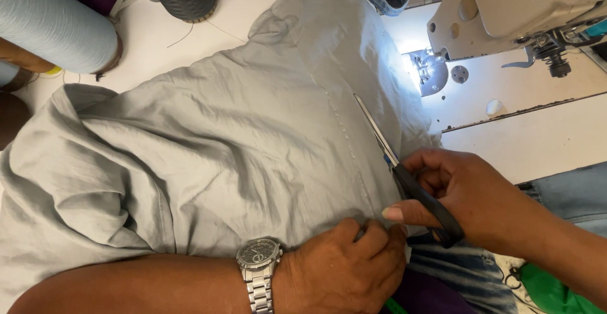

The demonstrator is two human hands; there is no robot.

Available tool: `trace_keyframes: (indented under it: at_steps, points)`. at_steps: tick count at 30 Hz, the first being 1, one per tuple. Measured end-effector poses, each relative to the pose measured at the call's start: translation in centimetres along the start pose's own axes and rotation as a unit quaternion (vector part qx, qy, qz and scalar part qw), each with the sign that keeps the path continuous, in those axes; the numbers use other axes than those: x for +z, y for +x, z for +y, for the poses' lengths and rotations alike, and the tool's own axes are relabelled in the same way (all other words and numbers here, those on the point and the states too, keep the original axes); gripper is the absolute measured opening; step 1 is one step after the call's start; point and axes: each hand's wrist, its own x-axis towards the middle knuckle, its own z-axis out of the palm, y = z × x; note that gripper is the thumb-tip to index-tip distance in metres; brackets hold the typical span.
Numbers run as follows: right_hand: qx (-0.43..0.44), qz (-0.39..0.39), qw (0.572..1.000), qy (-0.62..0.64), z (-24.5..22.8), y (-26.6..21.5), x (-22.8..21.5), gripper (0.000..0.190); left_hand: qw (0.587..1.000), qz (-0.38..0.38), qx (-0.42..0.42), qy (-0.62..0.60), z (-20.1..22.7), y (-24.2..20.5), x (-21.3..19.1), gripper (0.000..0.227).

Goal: Measuring a piece of fabric with a tape measure and then cutting it along a line with scissors at a sewing workstation.

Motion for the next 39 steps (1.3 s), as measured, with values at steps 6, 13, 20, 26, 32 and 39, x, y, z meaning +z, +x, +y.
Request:
trace_keyframes:
  at_steps: [6,13,20,26,32,39]
  points:
    - [-0.017,0.007,1.000,-0.005,2.1,0.6,0.6,0.034,1.000,0.027,-0.004,-0.006,1.0,-0.8,1.6,0.020]
    - [-0.024,-0.024,0.995,0.094,6.4,0.8,1.5,0.033,0.996,-0.044,-0.059,-0.056,-0.8,1.5,-3.2,0.016]
    - [-0.027,-0.048,0.995,0.080,6.0,0.0,1.0,0.032,0.959,-0.004,-0.184,0.213,-7.7,1.8,-1.1,0.060]
    - [0.021,-0.043,0.997,0.056,7.0,-1.1,0.7,0.035,0.959,-0.072,-0.242,0.128,-5.7,-0.3,0.6,0.106]
    - [0.096,-0.034,0.993,-0.055,9.0,-1.4,-1.4,0.039,0.962,-0.101,-0.229,0.110,-5.8,-0.4,0.4,0.107]
    - [0.095,-0.012,0.985,-0.144,13.1,-2.2,-2.0,0.064,0.967,-0.100,-0.218,0.087,-4.5,0.8,-1.5,0.078]
